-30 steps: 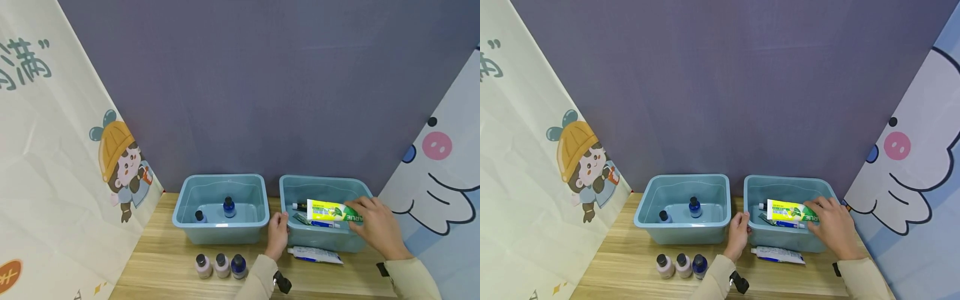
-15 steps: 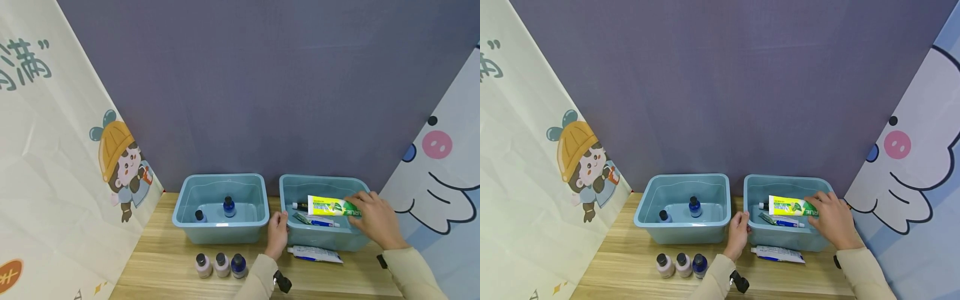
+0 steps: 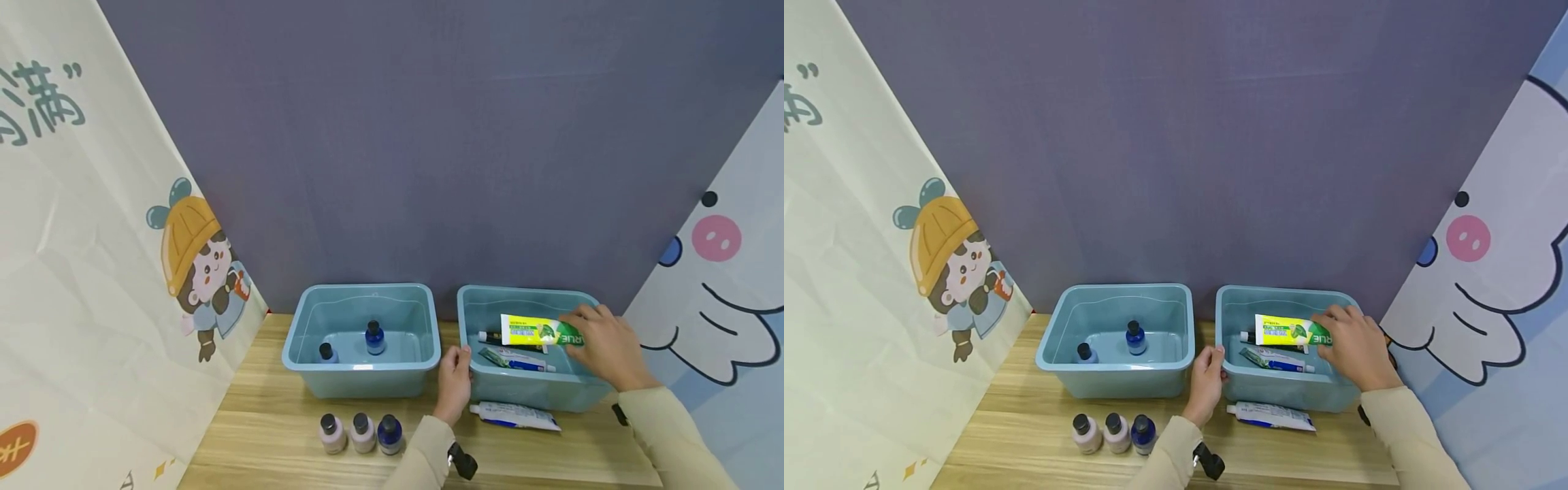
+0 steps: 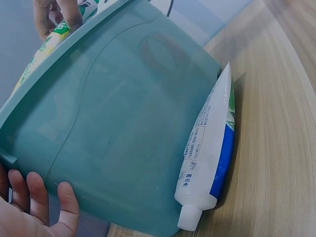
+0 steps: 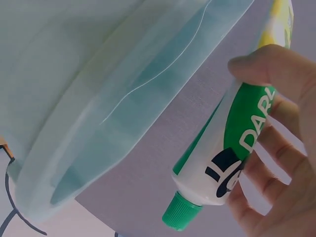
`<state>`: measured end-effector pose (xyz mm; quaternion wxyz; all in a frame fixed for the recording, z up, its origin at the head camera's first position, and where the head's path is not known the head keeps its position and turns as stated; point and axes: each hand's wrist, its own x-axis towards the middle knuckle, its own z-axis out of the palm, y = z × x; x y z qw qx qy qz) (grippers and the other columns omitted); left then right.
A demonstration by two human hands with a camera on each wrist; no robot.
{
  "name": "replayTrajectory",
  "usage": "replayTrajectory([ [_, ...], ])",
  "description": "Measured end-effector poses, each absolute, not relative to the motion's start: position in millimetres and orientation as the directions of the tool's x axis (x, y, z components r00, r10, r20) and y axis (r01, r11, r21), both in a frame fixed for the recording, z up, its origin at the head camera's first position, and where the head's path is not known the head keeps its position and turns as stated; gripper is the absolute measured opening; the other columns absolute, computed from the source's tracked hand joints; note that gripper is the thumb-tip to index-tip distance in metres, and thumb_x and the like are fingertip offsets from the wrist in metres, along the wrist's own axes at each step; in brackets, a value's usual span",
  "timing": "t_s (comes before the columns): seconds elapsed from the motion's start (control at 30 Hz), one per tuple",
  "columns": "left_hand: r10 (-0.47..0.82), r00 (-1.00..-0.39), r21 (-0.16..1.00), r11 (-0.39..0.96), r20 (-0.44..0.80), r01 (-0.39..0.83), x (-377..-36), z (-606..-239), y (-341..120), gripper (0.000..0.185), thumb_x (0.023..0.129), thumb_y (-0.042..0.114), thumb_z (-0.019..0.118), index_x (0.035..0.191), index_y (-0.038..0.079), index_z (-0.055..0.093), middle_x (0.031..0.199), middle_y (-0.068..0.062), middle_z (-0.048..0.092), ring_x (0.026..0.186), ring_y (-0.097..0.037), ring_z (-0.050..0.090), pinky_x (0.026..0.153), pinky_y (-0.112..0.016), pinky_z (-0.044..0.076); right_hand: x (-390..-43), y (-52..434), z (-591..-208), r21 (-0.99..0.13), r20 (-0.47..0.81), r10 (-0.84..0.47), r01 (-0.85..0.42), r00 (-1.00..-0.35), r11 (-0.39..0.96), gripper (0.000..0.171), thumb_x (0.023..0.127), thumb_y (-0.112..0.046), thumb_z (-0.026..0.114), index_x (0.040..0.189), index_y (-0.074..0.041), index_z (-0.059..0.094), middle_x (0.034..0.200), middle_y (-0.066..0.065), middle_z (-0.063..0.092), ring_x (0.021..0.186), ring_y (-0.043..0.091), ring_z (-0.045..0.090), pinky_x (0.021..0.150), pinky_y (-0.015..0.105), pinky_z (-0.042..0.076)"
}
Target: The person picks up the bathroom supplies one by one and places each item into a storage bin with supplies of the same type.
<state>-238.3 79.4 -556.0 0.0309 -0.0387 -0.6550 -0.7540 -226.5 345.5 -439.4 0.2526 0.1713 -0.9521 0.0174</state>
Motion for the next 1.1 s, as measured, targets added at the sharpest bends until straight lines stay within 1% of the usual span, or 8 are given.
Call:
replayTrajectory([
  [0.13,-0.005,-0.996,0.986,-0.138,0.094,0.094,-238.5,-556.3,79.9,0.04,0.109,0.032,0.051,0.08,0.005,0.045,0.07,0.005,0.041,0.06,-0.006,0.043,0.059,-0.022,0.039,-232.5,345.5,-439.4,0.053,0.47,-0.322,-0.338,-0.822,0.94,0.058,0.064,-0.022,0.096,0.117,-0.009,0.075,0.108,0.013,0.068,0.092,0.034,0.058,0.059,0.046,0.046],
  [0.27,-0.007,-0.997,0.985,-0.151,0.081,0.081,-238.2,-554.8,80.4,0.04,0.108,0.032,0.052,0.08,0.003,0.046,0.07,0.005,0.04,0.061,-0.006,0.043,0.059,-0.022,0.04,-237.1,344.9,-438.2,0.046,0.451,-0.313,-0.328,-0.836,0.943,0.057,0.064,-0.022,0.097,0.116,-0.009,0.076,0.109,0.013,0.068,0.094,0.035,0.058,0.064,0.049,0.049],
  [0.5,-0.016,-0.997,0.987,-0.144,0.075,0.077,-239.2,-554.1,80.1,0.04,0.108,0.032,0.052,0.081,0.003,0.047,0.071,0.004,0.041,0.061,-0.006,0.044,0.06,-0.022,0.04,-249.8,341.5,-435.5,0.032,0.396,-0.308,-0.322,-0.865,0.946,0.054,0.068,-0.02,0.095,0.117,-0.009,0.075,0.107,0.013,0.068,0.093,0.034,0.058,0.064,0.048,0.05],
  [0.7,-0.004,-0.997,0.988,-0.135,0.071,0.071,-238.4,-555.6,79.5,0.04,0.108,0.033,0.051,0.08,0.005,0.046,0.071,0.005,0.041,0.062,-0.007,0.044,0.06,-0.022,0.04,-257.1,340.2,-434.4,0.027,0.355,-0.306,-0.318,-0.884,0.948,0.052,0.07,-0.019,0.093,0.117,-0.01,0.075,0.109,0.014,0.068,0.094,0.033,0.057,0.072,0.054,0.052],
  [0.83,-0.001,-0.997,0.989,-0.128,0.074,0.073,-238.5,-557.7,79.6,0.04,0.109,0.034,0.05,0.079,0.007,0.045,0.071,0.005,0.041,0.062,-0.007,0.044,0.06,-0.022,0.04,-260.8,339.8,-435.3,0.033,0.327,-0.308,-0.315,-0.893,0.949,0.053,0.071,-0.02,0.092,0.12,-0.009,0.074,0.113,0.016,0.068,0.096,0.035,0.058,0.075,0.058,0.053],
  [1.0,-0.003,-0.997,0.988,-0.134,0.074,0.074,-238.6,-558.0,79.6,0.04,0.108,0.034,0.051,0.079,0.009,0.046,0.072,0.006,0.041,0.062,-0.007,0.044,0.061,-0.022,0.04,-266.3,339.9,-436.3,0.04,0.305,-0.315,-0.319,-0.899,0.947,0.051,0.072,-0.018,0.091,0.12,-0.009,0.075,0.117,0.019,0.067,0.097,0.036,0.059,0.076,0.059,0.055],
  [1.1,0.0,-0.997,0.987,-0.145,0.074,0.074,-238.5,-556.8,78.7,0.04,0.108,0.035,0.051,0.08,0.008,0.046,0.072,0.006,0.04,0.061,-0.007,0.043,0.061,-0.022,0.039,-270.5,338.1,-435.6,0.034,0.28,-0.317,-0.32,-0.906,0.947,0.049,0.073,-0.017,0.089,0.119,-0.01,0.075,0.117,0.018,0.067,0.096,0.035,0.059,0.075,0.058,0.055],
])
